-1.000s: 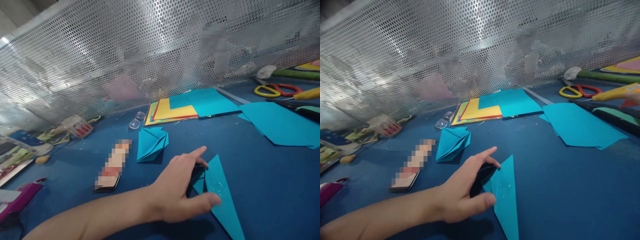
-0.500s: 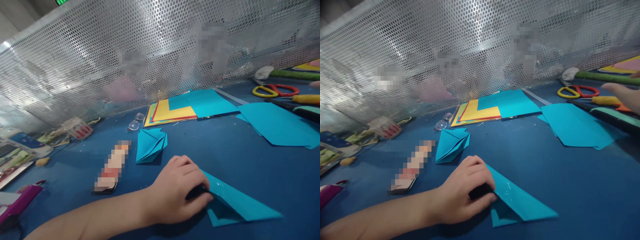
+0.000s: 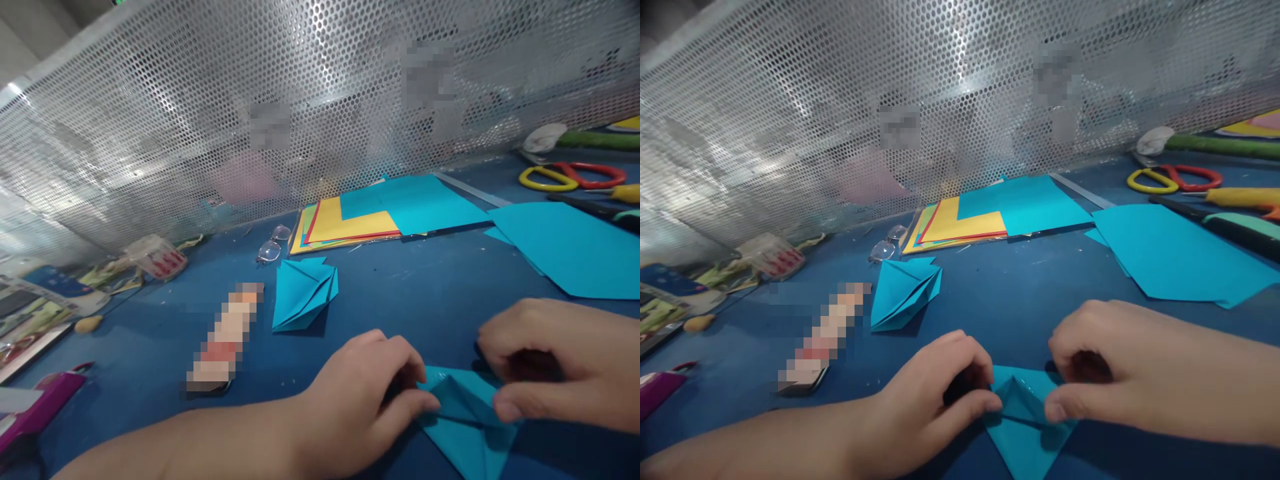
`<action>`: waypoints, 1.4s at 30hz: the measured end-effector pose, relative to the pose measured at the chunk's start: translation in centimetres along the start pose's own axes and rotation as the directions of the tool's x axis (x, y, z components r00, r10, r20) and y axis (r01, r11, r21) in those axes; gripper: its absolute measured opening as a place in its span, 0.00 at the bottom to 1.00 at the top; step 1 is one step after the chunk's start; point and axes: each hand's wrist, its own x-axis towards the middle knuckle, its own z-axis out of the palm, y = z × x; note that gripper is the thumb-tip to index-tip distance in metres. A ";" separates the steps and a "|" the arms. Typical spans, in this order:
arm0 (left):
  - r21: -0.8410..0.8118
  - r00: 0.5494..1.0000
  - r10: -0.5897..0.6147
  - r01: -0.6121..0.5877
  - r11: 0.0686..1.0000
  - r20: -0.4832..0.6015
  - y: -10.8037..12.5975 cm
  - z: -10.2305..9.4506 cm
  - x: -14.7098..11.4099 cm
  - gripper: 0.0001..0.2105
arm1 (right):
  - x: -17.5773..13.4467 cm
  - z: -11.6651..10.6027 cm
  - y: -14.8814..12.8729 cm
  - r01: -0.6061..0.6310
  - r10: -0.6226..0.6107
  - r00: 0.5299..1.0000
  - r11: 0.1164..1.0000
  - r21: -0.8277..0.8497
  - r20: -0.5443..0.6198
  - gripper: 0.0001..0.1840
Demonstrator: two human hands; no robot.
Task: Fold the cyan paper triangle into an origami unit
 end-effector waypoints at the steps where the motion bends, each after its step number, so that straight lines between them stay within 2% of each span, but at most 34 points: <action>1: 0.014 1.000 -0.013 0.013 1.000 0.010 0.1 0.0 0.0 0.09 | -0.1 0.7 -0.2 -0.024 0.025 0.999 0.999 -0.025 0.027 0.50; 3: 0.061 0.999 -0.036 0.034 0.998 0.020 0.1 0.2 0.0 0.08 | -0.1 1.6 -0.2 -0.045 0.048 0.998 0.997 -0.062 0.048 0.47; 6: 0.145 1.000 0.009 -0.013 0.989 0.027 -0.1 0.5 0.1 0.05 | -0.2 2.5 -0.3 -0.025 0.022 0.999 0.997 -0.079 -0.046 0.40; 8: 0.225 0.995 0.095 -0.101 0.969 0.035 -0.6 0.7 0.1 0.04 | -0.4 3.0 -0.3 -0.006 -0.002 0.995 0.996 -0.084 -0.100 0.37; 12: 0.374 0.965 0.263 -0.246 0.894 0.004 -1.7 1.1 -0.1 0.09 | -0.3 3.6 -0.3 0.016 -0.025 0.993 0.997 -0.078 -0.115 0.34; 17: 0.478 0.888 0.454 -0.371 0.796 -0.067 -2.3 1.7 -0.2 0.15 | -0.1 3.9 -0.1 -0.007 -0.001 0.993 0.998 -0.068 -0.118 0.36; 20: 0.591 0.854 0.519 -0.396 0.703 -0.045 -2.1 2.1 -0.1 0.18 | 0.0 3.9 -0.4 0.002 -0.004 0.993 1.000 -0.014 -0.120 0.31; 24: 0.688 0.806 0.587 -0.384 0.616 -0.076 -1.5 2.7 0.1 0.17 | 0.1 3.9 -1.4 0.111 -0.079 0.977 0.981 0.159 -0.196 0.17; 26: 0.727 0.805 0.590 -0.366 0.581 -0.066 -1.5 2.9 0.1 0.13 | 0.1 3.8 -1.8 0.187 -0.133 0.964 0.955 0.232 -0.228 0.14; 28: 0.756 0.811 0.583 -0.352 0.552 -0.048 -1.5 3.0 0.0 0.11 | 0.0 3.9 -1.9 0.245 -0.187 0.952 0.940 0.239 -0.241 0.15; 31: 0.766 0.811 0.585 -0.361 0.533 -0.025 -1.4 3.0 -0.1 0.13 | -0.6 4.4 -1.6 0.326 -0.289 0.918 0.940 0.102 -0.272 0.21; 34: 0.778 0.809 0.584 -0.405 0.480 0.060 -1.1 2.6 -0.3 0.16 | -0.9 5.3 -1.2 0.398 -0.412 0.867 0.911 -0.108 -0.281 0.25; 37: 0.820 0.805 0.570 -0.431 0.376 0.162 -0.9 2.3 -0.6 0.17 | -0.9 5.9 -1.1 0.429 -0.529 0.788 0.839 -0.336 -0.315 0.25; 39: 0.838 0.802 0.562 -0.440 0.324 0.204 -0.8 2.2 -0.8 0.17 | -0.7 6.0 -1.2 0.455 -0.588 0.739 0.796 -0.399 -0.329 0.26; 40: 0.843 0.797 0.564 -0.444 0.304 0.216 -0.8 2.1 -0.8 0.16 | -0.7 5.9 -1.2 0.467 -0.593 0.736 0.794 -0.390 -0.325 0.26; 42: 0.852 0.782 0.587 -0.441 0.282 0.210 -0.6 2.0 -0.9 0.14 | -0.7 5.6 -1.1 0.469 -0.565 0.768 0.816 -0.337 -0.301 0.25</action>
